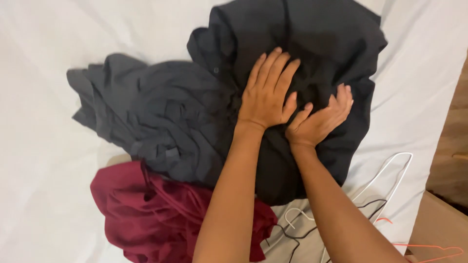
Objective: The recorder takes clothes from a bed and puts them on hangers.
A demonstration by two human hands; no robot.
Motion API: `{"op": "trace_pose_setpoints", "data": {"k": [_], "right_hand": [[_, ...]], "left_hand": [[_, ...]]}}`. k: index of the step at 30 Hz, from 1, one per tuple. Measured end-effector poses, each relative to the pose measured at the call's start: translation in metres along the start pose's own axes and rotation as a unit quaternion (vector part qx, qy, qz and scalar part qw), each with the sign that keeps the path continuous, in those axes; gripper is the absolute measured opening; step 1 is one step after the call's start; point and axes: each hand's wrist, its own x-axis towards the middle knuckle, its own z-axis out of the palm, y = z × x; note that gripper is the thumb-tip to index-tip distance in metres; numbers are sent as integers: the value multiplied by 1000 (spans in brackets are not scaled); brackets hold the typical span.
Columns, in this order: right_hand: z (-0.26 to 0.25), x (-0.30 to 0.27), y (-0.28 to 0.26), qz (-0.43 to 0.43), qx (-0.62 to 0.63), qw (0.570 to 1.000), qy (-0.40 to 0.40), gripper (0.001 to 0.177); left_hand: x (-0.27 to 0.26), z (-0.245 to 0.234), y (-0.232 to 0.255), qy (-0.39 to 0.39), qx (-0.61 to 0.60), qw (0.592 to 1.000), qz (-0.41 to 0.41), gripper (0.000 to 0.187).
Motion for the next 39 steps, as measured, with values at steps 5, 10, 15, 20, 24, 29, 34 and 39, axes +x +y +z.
{"op": "trace_pose_setpoints", "data": {"k": [5,10,15,20,24,29,34,39], "right_hand": [[-4,-2,-1,1,10,1000,4,48],[-2,-9,6,7,17,1000,21,45],[5,-16,20,4,29,999,46,44],[-3,-14,14,17,39,999,35,47],[-4,-14,18,-3,53,998,42,48],[-1,-17,18,13,39,999,30,49],[-1,-16,14,25,38,999,23,48],[0,-16,14,13,18,999,26,48]], "left_hand": [[-7,4,5,19,40,999,6,56],[-16,7,10,72,42,996,25,47],[-17,0,24,125,48,991,1,40],[-32,-6,41,129,19,990,-49,39],[-48,-11,49,95,-36,990,-95,32],[-52,-20,45,94,-78,988,-97,33],[-55,-2,29,89,-68,990,-90,36],[-61,13,20,79,-30,993,-88,42]]}}
